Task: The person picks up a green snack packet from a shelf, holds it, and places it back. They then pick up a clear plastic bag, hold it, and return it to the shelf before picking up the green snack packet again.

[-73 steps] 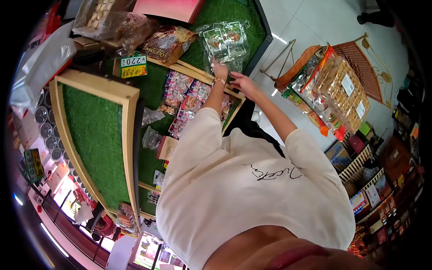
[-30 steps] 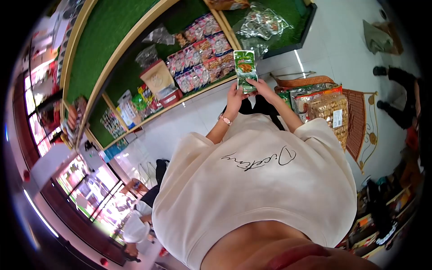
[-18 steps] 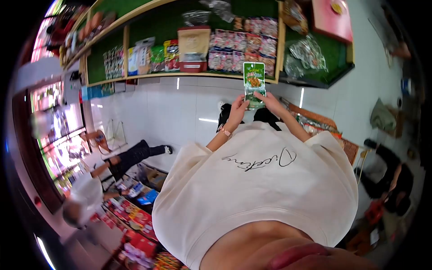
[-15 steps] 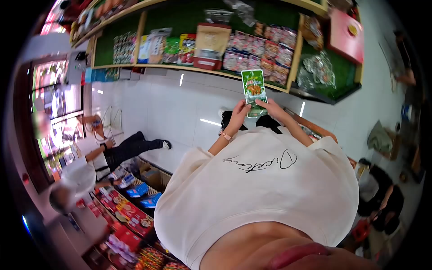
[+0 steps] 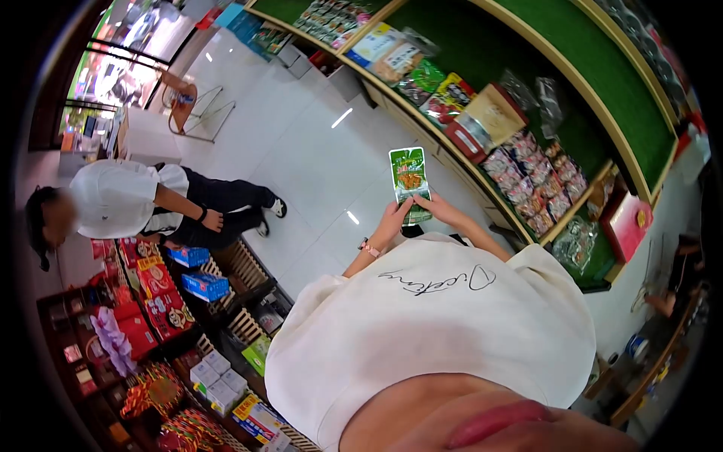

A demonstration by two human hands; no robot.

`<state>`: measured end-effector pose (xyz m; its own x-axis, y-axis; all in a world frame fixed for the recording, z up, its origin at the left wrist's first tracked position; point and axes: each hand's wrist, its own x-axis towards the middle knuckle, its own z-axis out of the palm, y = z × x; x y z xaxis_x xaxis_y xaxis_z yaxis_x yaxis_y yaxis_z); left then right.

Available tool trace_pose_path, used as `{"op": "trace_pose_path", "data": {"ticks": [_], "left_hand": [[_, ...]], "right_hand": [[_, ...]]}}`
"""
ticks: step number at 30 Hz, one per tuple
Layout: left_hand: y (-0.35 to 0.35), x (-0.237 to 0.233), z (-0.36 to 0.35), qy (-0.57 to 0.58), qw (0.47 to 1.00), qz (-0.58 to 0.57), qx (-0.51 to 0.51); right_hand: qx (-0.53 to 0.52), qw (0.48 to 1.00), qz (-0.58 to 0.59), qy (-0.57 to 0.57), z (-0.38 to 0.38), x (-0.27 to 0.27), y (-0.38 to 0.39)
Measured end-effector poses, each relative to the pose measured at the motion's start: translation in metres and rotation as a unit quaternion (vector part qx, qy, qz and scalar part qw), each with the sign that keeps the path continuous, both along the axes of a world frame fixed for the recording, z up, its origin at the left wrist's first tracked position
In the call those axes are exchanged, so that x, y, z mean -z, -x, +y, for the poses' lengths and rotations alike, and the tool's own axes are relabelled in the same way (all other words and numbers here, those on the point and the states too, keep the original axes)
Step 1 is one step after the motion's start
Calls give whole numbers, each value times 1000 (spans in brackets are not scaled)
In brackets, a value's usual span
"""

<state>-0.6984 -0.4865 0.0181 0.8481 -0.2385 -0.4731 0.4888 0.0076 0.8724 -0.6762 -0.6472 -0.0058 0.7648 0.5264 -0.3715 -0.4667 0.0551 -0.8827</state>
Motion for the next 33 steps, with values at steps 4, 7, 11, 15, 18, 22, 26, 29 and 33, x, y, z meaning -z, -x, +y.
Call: {"op": "trace_pose_path", "data": {"ticks": [4, 7, 11, 15, 18, 22, 26, 29, 33], "left_hand": [[-30, -2, 60, -14, 998, -24, -56], [-45, -3, 100, -16, 995, -46, -84], [-58, -3, 136, -24, 991, -55, -118], [-70, 11, 149, -27, 987, -45, -153], [-87, 31, 156, -11, 983, -40, -176], [-134, 38, 176, -105, 981, -83, -144], [-227, 3, 225, -460, 868, -167, 88], [-324, -35, 255, -611, 681, -241, 325], [-442, -17, 308, -445, 629, -616, 164]], "right_hand": [[-43, 999, 1, 17, 65, -20, -42], [-63, 998, 16, 15, 107, -28, -64], [-95, 995, 31, 8, 145, -29, -87], [-140, 989, 53, 14, 162, -4, -113], [-152, 985, 82, 15, 171, 1, -135], [-127, 991, 44, 21, 191, 10, -178], [-26, 955, -146, 257, 219, 13, -264], [123, 858, -450, 214, 249, -32, -336], [-30, 855, -516, 50, 299, -129, -391]]}}
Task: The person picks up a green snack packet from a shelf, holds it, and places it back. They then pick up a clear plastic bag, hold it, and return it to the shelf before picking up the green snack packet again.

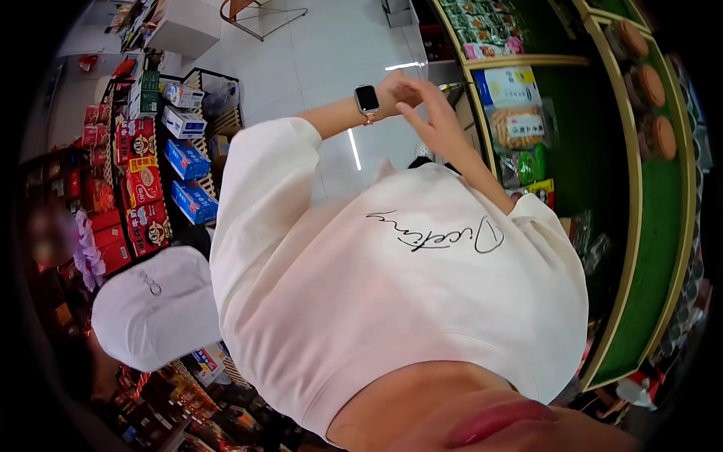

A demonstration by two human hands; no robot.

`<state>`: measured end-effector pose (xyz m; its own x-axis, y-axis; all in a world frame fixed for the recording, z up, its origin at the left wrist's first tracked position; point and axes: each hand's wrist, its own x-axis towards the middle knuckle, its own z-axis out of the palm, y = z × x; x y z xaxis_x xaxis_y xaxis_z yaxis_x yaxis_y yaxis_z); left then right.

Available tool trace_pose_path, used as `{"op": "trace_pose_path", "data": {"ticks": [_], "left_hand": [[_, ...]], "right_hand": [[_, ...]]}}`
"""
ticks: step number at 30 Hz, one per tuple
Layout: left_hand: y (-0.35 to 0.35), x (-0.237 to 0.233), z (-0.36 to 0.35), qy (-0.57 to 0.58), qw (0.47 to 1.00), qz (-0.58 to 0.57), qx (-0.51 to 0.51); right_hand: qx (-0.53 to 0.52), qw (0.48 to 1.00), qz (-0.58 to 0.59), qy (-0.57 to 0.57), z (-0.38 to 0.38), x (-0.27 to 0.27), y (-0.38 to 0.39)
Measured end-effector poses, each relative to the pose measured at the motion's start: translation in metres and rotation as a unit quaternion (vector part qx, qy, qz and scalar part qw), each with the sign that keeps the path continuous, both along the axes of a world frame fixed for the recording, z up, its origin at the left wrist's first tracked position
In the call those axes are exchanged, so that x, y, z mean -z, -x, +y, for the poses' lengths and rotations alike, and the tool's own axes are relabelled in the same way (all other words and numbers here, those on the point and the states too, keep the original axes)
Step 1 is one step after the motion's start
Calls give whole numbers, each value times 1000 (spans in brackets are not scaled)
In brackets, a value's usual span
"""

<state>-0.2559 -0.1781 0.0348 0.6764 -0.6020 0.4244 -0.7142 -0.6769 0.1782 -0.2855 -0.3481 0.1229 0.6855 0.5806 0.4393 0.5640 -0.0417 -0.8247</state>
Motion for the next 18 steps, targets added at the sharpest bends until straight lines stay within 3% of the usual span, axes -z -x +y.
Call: {"op": "trace_pose_path", "data": {"ticks": [1, 3, 4, 5, 6, 7, 9, 13, 14, 16, 18], "left_hand": [[-28, -2, 7, 90, 995, -21, 46], [-52, -8, 15, 6, 999, 30, 21], [-58, -46, 10, -166, 980, 97, -53], [-66, -68, 9, -331, 922, 159, -125], [-74, -66, 25, -214, 971, 74, -76], [-85, -63, 33, -240, 965, 60, -91], [-100, -58, 44, -293, 948, 43, -115], [-127, -57, 63, -306, 934, 122, -140], [-133, -57, 75, -253, 957, 98, -105], [-151, -54, 92, -290, 944, 118, -104], [-174, -54, 105, -340, 912, 195, -119]], "right_hand": [[-27, 997, -68, -10, 13, -9, -14], [-47, 994, -96, -12, 33, -23, -40], [-59, 993, -106, -9, 40, -26, -47], [-64, 996, -57, -26, 45, -23, -54], [-70, 996, -17, -44, 53, -19, -63], [-76, 995, 20, -63, 62, -18, -75], [-70, 995, -32, -58, 74, -18, -91], [-85, 995, -3, -48, 98, -17, -119], [-79, 996, 7, -46, 106, -15, -126], [-87, 995, 27, -28, 125, -5, -146], [-69, 994, -80, 6, 143, -3, -167]]}}
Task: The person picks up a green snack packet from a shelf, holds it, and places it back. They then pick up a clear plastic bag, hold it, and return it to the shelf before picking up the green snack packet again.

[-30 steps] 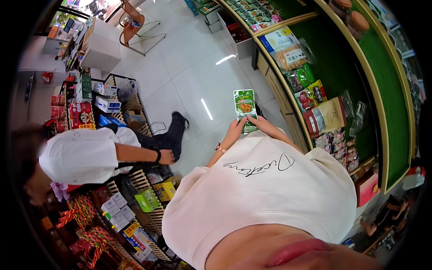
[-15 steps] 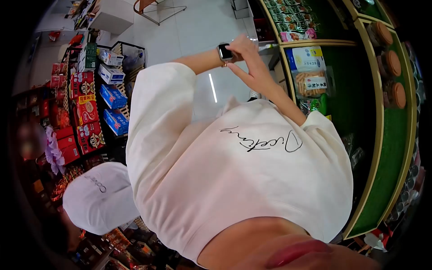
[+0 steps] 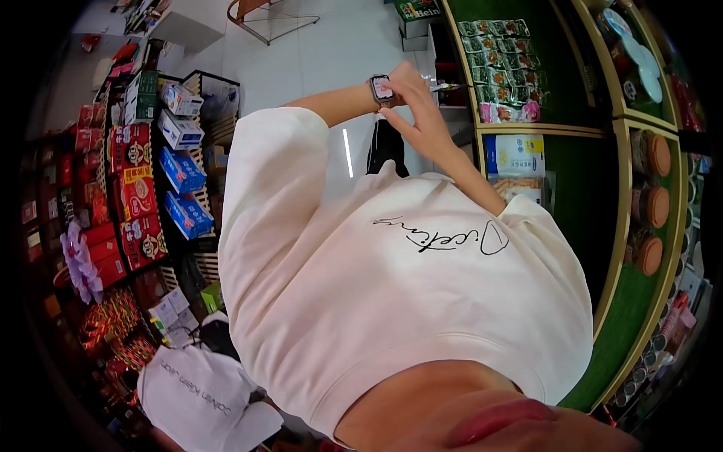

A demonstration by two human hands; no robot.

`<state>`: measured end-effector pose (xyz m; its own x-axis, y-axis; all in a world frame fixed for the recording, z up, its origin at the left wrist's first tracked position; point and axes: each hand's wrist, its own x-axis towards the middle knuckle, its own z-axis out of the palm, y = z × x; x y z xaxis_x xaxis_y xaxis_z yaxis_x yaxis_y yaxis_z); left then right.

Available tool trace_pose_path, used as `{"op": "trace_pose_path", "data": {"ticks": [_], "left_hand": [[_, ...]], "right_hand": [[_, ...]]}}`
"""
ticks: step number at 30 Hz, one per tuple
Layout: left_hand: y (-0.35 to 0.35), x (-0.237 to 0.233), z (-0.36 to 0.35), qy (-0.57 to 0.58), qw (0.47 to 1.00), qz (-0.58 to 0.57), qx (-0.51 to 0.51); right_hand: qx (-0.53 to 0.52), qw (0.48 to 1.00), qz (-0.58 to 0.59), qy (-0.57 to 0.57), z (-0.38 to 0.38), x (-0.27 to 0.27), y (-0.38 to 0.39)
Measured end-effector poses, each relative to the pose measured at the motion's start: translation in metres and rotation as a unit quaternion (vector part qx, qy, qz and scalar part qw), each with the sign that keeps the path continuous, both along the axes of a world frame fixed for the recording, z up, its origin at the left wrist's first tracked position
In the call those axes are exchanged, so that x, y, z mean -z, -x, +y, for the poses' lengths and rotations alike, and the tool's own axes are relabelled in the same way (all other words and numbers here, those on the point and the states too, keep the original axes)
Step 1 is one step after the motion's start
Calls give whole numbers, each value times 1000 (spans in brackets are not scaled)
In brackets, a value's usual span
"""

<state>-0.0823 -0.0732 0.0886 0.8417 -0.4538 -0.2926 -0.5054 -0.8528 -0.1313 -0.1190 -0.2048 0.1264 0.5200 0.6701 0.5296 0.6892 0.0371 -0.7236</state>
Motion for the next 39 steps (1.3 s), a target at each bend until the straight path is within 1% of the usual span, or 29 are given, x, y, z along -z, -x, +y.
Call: {"op": "trace_pose_path", "data": {"ticks": [1, 2, 3, 5, 7, 9, 10, 12, 14, 15, 17, 18, 22, 24, 30, 32, 33, 34, 35, 36, 37, 38, 39], "left_hand": [[-12, -2, 9, -1, 1000, -7, 2], [-22, -4, 19, -2, 1000, -13, 4], [-34, -6, 30, -3, 1000, -18, 6], [-66, 7, 63, 19, 998, -50, 31], [-97, 14, 93, 36, 993, -91, 63], [-127, 16, 123, 78, 988, -117, 69], [-137, 16, 135, 99, 984, -128, 71], [-159, 11, 158, 89, 987, -120, 63], [-180, 10, 180, 70, 991, -99, 53], [-190, 13, 192, 70, 992, -92, 51], [-209, 24, 212, 71, 994, -72, 51], [-218, 32, 222, 86, 990, -88, 67], [-246, 58, 248, 138, 975, -127, 117], [-261, 66, 252, 152, 973, -122, 126], [-314, 90, 254, 187, 972, -80, 119], [-335, 94, 254, 189, 973, -55, 120], [-346, 88, 254, 182, 974, -38, 133], [-356, 80, 255, 175, 974, -21, 145], [-367, 69, 254, 168, 973, -5, 157], [-381, 54, 241, 43, 989, 67, 127], [-397, 60, 244, 34, 988, 26, 147], [-411, 70, 248, 25, 985, -16, 168], [-427, 77, 250, 17, 980, -56, 188]], "right_hand": [[10, 998, -56, 11, 11, 0, -12], [16, 998, -51, 13, 23, -1, -22], [7, 1000, -2, 2, 35, -2, -32], [-9, 996, 92, -21, 62, -5, -57], [9, 993, 115, -16, 86, -5, -82], [11, 989, 147, -18, 112, -10, -106], [12, 989, 143, -24, 125, -12, -116], [12, 991, 132, -37, 153, -13, -141], [17, 995, 96, -17, 178, -4, -165], [21, 997, 78, -6, 190, -1, -176], [45, 995, 89, -5, 208, 2, -192], [59, 993, 98, -3, 215, 4, -198], [73, 987, 140, -36, 238, 5, -222], [75, 982, 170, -30, 242, 8, -234], [114, 973, 195, -34, 252, 24, -276], [126, 962, 229, -77, 256, 29, -294], [131, 956, 244, -98, 258, 32, -305], [174, 942, 261, -119, 260, 37, -313], [179, 932, 298, -102, 258, 46, -324], [183, 921, 334, -85, 252, 58, -337], [186, 908, 369, -70, 247, 72, -351], [182, 887, 414, -95, 244, 91, -365], [177, 855, 477, -102, 240, 105, -380]]}}
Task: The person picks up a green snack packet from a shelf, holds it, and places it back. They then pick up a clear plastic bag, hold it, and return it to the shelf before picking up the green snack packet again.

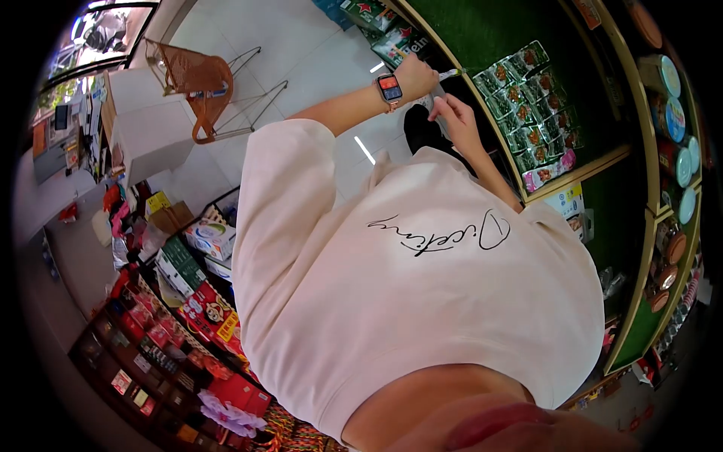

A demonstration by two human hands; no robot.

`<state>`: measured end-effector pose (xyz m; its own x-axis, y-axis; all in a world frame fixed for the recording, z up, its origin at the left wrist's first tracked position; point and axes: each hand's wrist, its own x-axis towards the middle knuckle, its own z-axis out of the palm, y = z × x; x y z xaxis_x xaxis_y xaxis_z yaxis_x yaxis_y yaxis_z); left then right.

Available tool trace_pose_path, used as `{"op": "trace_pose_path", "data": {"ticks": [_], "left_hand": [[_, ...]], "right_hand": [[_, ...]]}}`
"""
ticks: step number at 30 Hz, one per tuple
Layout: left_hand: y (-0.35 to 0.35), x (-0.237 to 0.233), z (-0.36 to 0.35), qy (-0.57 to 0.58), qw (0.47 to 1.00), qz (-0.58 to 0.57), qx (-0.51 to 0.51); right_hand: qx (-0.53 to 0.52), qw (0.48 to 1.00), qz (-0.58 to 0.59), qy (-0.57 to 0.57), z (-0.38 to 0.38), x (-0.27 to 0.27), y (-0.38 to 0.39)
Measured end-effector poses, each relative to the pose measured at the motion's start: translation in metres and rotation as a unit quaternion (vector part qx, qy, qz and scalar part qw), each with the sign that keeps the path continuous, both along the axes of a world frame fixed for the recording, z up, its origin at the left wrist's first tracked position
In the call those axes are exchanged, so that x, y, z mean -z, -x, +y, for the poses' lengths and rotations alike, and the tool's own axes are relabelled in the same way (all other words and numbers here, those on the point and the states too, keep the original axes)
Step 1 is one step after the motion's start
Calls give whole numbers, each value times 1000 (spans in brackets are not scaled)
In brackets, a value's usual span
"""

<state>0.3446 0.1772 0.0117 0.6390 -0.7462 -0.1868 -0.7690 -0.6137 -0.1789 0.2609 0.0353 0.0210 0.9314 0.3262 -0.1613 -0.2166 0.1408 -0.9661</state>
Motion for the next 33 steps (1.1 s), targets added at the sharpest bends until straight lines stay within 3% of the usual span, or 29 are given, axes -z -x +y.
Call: {"op": "trace_pose_path", "data": {"ticks": [2, 3, 6, 10, 14, 20, 25, 29, 33], "left_hand": [[-30, -7, 2, 16, 999, 0, 29], [-43, -6, 0, 19, 999, 3, 34], [-82, -6, -3, 19, 998, 17, 50], [-107, 7, -8, 28, 997, 19, 75], [-140, 14, -14, 44, 992, 28, 116], [-179, 21, -26, 24, 977, 80, 199], [-213, 33, -37, 50, 960, 56, 270], [-234, 40, -42, 68, 955, 103, 269], [-263, 89, -47, 118, 952, 144, 242]], "right_hand": [[-3, 990, 133, -51, -6, 31, -29], [-33, 978, 205, 21, -12, 62, -41], [-27, 956, 264, 128, -11, 67, -76], [41, 947, 311, -73, -7, 95, -113], [106, 921, 364, -94, -4, 112, -143], [181, 902, 343, -189, 0, 146, -167], [308, 844, 368, -240, 4, 114, -195], [366, 800, 360, -312, 1, 139, -201], [433, 775, 352, -297, -6, 155, -221]]}}
